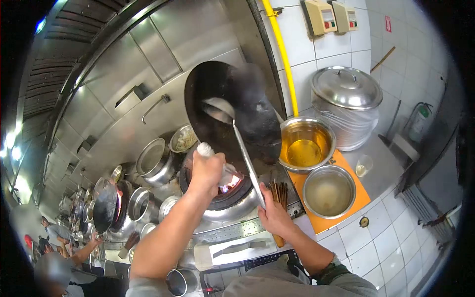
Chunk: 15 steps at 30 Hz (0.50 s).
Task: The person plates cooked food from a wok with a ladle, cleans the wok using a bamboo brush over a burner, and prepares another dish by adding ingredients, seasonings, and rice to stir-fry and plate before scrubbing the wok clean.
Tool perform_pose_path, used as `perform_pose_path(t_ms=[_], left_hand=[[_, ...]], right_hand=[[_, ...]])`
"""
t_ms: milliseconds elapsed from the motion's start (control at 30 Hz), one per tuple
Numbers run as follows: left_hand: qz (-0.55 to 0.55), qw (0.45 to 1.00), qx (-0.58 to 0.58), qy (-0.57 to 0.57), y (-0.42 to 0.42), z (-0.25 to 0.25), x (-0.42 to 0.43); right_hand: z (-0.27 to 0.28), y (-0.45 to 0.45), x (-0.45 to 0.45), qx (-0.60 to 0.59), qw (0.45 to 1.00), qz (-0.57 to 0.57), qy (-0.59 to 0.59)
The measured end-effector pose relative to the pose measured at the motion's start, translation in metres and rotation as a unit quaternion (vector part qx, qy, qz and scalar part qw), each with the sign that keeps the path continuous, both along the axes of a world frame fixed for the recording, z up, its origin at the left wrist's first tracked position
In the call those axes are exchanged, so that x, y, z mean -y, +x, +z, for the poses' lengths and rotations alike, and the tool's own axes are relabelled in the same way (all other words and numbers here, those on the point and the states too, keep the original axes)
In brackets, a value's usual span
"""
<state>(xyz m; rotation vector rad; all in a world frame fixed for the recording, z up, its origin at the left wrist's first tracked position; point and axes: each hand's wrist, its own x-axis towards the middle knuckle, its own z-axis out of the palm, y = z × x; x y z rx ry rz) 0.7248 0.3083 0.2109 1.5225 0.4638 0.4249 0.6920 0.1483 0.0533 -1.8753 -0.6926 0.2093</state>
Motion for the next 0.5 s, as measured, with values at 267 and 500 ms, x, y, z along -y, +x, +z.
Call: perform_pose_path(t_ms=[267, 500], left_hand=[[0.000, 0.991, -0.037, -0.132, -0.017, -0.063, -0.080], [0.085, 0.919, -0.070, -0.378, -0.124, -0.197, -0.170]], right_hand=[[-0.012, 0.014, -0.027, 0.007, 0.999, -0.003, -0.047], [0.030, 0.008, -0.103, -0.247, 0.958, 0.144, -0.035]])
